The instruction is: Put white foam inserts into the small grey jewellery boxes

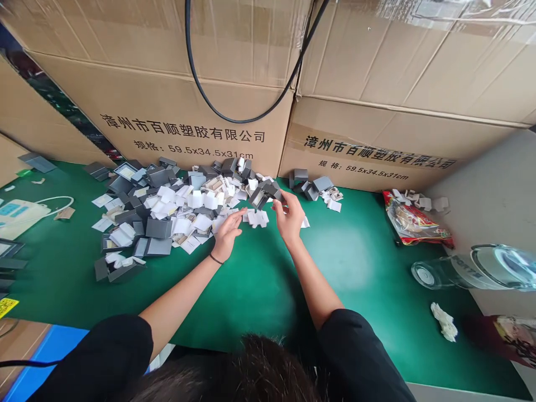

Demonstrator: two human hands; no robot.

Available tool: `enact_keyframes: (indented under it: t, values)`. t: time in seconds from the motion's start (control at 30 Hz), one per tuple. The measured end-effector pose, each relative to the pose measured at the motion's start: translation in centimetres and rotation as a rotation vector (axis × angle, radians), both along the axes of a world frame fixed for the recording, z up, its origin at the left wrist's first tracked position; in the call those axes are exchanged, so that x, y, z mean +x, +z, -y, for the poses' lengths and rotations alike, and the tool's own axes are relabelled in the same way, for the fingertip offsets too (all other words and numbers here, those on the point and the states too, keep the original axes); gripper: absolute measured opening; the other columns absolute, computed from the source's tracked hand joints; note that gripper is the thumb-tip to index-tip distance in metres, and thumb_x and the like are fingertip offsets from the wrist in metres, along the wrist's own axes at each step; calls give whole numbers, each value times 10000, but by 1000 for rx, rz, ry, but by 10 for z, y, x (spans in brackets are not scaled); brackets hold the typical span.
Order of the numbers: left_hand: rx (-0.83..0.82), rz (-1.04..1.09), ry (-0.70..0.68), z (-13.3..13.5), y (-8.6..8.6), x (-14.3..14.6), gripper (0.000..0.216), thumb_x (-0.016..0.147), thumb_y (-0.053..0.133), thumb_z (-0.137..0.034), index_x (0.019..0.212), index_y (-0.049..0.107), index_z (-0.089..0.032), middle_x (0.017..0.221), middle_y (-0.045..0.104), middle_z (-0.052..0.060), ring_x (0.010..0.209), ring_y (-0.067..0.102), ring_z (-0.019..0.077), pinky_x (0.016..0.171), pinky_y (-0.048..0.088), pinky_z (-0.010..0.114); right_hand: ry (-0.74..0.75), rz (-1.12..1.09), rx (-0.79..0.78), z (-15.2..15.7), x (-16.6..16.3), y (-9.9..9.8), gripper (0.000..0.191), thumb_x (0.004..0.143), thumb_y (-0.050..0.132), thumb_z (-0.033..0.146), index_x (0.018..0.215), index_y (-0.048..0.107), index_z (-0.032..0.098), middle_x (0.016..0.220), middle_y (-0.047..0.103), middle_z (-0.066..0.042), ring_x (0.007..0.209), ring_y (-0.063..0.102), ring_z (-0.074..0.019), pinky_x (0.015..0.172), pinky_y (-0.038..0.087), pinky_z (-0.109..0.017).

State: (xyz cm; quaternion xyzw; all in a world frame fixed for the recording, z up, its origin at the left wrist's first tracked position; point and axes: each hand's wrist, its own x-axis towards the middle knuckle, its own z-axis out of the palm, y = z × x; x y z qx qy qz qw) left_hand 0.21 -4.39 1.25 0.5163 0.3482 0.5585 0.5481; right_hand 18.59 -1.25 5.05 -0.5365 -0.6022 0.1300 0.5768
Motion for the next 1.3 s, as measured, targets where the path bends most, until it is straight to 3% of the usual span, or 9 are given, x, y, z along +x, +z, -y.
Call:
enact_keyframes:
  t: [0.13,0.33,0.43,0.63,0.73,0.9,1.0,1.13,1.3]
  values:
    - [-312,373,-238,-5,10,-14,457,864,462,-441,1265,504,-226,1253,574,107,1173,524,267,1001,392,471,317,113,-143,13,-8,9,357,911,413,440,1087,633,222,926,656,-51,591,608,-121,571,542,-281]
    - [-555,176,-531,-9,13,-26,469,809,557,-509,1131,589,-168,859,685,94,766,663,221,713,529,368,464,224,-188,29,-34,-7,351,916,421,415,1108,632,210,964,655,-68,765,628,-152,587,518,-257]
    - [-518,156,-474,-10,19,-31,483,767,612,-505,1088,604,-144,762,670,79,659,649,199,619,526,320,491,211,-196,23,-35,-10,348,917,419,414,1110,630,216,1025,653,-67,856,619,-161,580,505,-245]
    - [-274,515,-177,-15,42,-51,496,811,538,-518,1159,578,-167,875,649,81,614,609,166,557,483,291,315,159,-224,10,-51,-14,360,935,360,359,903,671,181,898,667,-63,797,616,-153,643,502,-262]
    - [-263,634,-99,-17,47,-61,454,862,453,-490,1172,573,-182,847,637,72,604,576,149,563,458,283,458,379,-325,11,-75,-18,262,913,416,300,943,655,197,920,659,-45,783,609,-149,687,496,-267]
    - [-317,696,-47,-19,47,-63,460,873,390,-500,1150,585,-188,816,625,79,602,554,145,572,451,287,297,726,-519,5,-103,-19,297,877,487,418,1075,581,219,1039,592,-76,934,561,-213,624,474,-282]
    - [-358,669,17,-19,46,-61,473,865,392,-522,1136,588,-186,813,628,84,603,560,148,603,454,301,354,812,-495,0,-106,-20,249,855,532,379,1057,567,239,1052,554,-76,994,513,-224,609,461,-270]
    - [-359,666,24,-20,45,-60,496,863,370,-543,1115,598,-182,816,636,87,625,572,159,639,460,317,441,740,-459,-3,-99,-23,150,830,553,281,971,570,230,1016,543,-60,959,506,-207,617,435,-261]
    - [-279,726,21,-18,37,-57,435,815,469,-510,1058,619,-182,844,657,78,810,627,202,761,487,350,467,408,-436,-2,-76,-19,114,837,524,299,777,518,203,726,526,16,651,504,-121,606,399,-238]
